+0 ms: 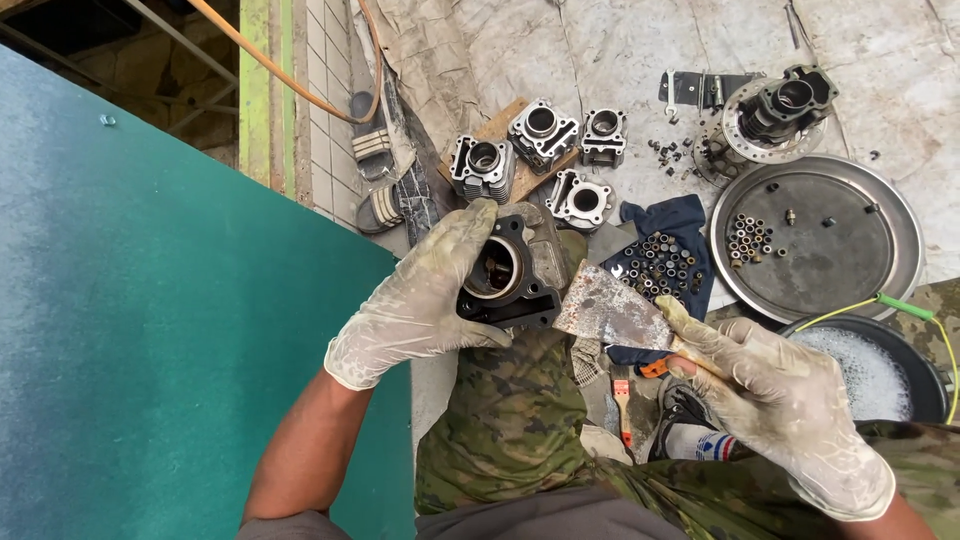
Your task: Cleaning and inspecting motorcycle engine cylinder blocks and other components using a cloth and a scraper.
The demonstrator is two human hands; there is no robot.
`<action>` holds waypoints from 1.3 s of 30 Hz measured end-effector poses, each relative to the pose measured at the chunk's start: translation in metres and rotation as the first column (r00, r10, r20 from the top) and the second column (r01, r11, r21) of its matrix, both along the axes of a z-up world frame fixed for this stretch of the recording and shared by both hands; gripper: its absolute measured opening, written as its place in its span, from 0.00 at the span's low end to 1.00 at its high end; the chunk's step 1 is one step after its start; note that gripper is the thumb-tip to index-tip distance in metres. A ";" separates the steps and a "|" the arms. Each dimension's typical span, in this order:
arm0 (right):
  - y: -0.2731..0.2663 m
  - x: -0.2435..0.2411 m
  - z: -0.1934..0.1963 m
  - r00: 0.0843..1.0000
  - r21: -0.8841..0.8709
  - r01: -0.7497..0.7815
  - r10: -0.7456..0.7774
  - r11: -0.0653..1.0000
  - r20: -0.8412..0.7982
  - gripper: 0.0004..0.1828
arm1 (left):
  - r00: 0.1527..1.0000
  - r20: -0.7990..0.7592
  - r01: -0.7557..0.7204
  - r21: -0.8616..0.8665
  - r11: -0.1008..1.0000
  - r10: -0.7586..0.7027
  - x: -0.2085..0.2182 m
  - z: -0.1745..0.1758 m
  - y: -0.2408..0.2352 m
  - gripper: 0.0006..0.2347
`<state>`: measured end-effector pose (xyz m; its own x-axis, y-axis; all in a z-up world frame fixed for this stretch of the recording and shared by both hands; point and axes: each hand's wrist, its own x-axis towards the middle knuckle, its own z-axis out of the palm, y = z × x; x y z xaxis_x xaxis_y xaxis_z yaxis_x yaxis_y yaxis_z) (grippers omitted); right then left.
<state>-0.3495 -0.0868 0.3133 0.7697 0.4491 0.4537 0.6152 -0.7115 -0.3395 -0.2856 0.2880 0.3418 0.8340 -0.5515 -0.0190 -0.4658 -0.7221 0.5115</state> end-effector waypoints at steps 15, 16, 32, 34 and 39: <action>-0.014 -0.014 0.006 0.964 0.100 0.130 -0.102 0.986 -0.247 0.26 | 0.993 -0.051 0.100 -0.059 0.993 -0.103 0.007 0.008 -0.012 0.46; -0.014 -0.014 0.009 0.964 0.100 0.130 -0.103 0.986 -0.245 0.26 | 0.993 -0.049 0.100 -0.059 0.993 -0.103 0.007 0.013 -0.016 0.46; 0.005 0.001 0.004 0.944 -0.134 0.207 -0.234 0.969 -0.232 0.30 | 0.999 0.029 -0.015 -0.279 0.960 0.024 0.010 -0.002 -0.036 0.43; 0.001 0.006 0.000 0.931 -0.141 0.199 -0.232 0.970 -0.281 0.31 | 0.988 0.067 -0.088 -0.497 0.863 0.140 0.012 -0.023 -0.037 0.37; 0.005 0.010 -0.001 0.911 -0.075 0.195 -0.209 0.978 -0.357 0.32 | 0.908 0.168 -0.160 -0.708 0.688 0.384 0.013 -0.064 -0.060 0.19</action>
